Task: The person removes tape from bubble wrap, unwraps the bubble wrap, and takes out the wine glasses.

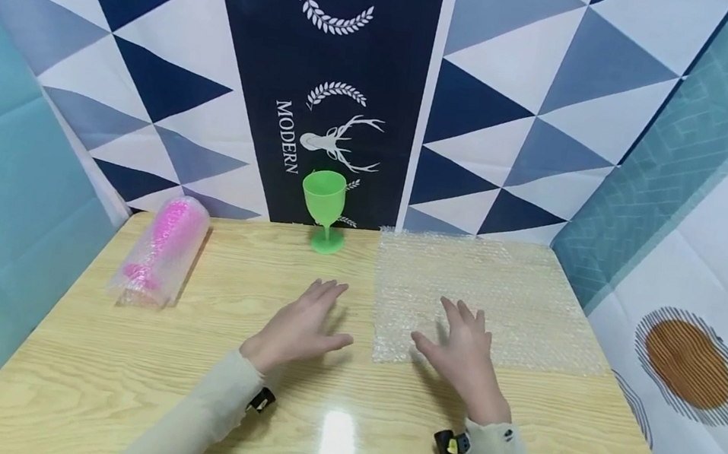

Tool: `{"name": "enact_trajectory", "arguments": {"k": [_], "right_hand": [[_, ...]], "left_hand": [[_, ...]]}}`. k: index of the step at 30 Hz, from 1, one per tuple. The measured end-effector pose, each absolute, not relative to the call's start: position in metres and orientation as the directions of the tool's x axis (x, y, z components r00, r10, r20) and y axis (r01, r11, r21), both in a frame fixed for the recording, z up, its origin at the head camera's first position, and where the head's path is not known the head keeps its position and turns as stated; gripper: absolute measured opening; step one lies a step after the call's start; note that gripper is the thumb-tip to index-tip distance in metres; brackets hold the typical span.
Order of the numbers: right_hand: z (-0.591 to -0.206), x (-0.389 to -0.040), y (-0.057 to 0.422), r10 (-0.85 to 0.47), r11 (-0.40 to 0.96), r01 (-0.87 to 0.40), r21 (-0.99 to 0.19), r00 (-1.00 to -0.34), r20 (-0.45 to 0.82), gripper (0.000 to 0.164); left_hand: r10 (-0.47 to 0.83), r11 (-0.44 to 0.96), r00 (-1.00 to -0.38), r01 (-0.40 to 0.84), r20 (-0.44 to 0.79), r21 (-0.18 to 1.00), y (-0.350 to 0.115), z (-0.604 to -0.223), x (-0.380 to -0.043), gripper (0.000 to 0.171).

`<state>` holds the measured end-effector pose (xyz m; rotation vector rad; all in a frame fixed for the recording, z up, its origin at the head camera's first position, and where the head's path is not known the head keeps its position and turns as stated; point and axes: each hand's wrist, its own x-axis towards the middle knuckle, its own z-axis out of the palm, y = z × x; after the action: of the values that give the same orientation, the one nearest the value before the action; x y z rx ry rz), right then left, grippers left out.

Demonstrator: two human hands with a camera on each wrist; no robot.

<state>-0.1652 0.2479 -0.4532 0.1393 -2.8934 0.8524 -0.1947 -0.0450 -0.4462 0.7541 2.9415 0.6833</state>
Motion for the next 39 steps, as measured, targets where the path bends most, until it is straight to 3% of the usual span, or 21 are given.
{"name": "enact_trajectory", "arguments": {"k": [6,17,26,39], "right_hand": [[-0.454,-0.147,0.227,-0.077,0.861,-0.154,-0.484,-0.982,0.174,0.085],[-0.443,-0.117,0.21,-0.048,0.824,-0.143,-0.548,-0.982,0.185,0.091],[-0.444,-0.113,0.205,-0.061,0.815,-0.159,-0.557,-0.98,0.189,0.1],[-0.45,-0.108,0.187,-0.119,0.824,-0.212,-0.525,-0.972,0.205,0.099]], "left_hand": [[0.404,0.79,-0.909,0.403,0.102,0.462,-0.073,-0.449,-0.184,0.092],[0.311,0.805,-0.935,0.354,0.17,0.475,-0.125,-0.462,-0.15,0.095],[0.258,0.848,-0.941,0.329,0.219,0.415,-0.153,-0.465,-0.132,0.104],[0.211,0.89,-0.95,0.284,0.23,0.356,-0.169,-0.468,-0.124,0.107]]}}
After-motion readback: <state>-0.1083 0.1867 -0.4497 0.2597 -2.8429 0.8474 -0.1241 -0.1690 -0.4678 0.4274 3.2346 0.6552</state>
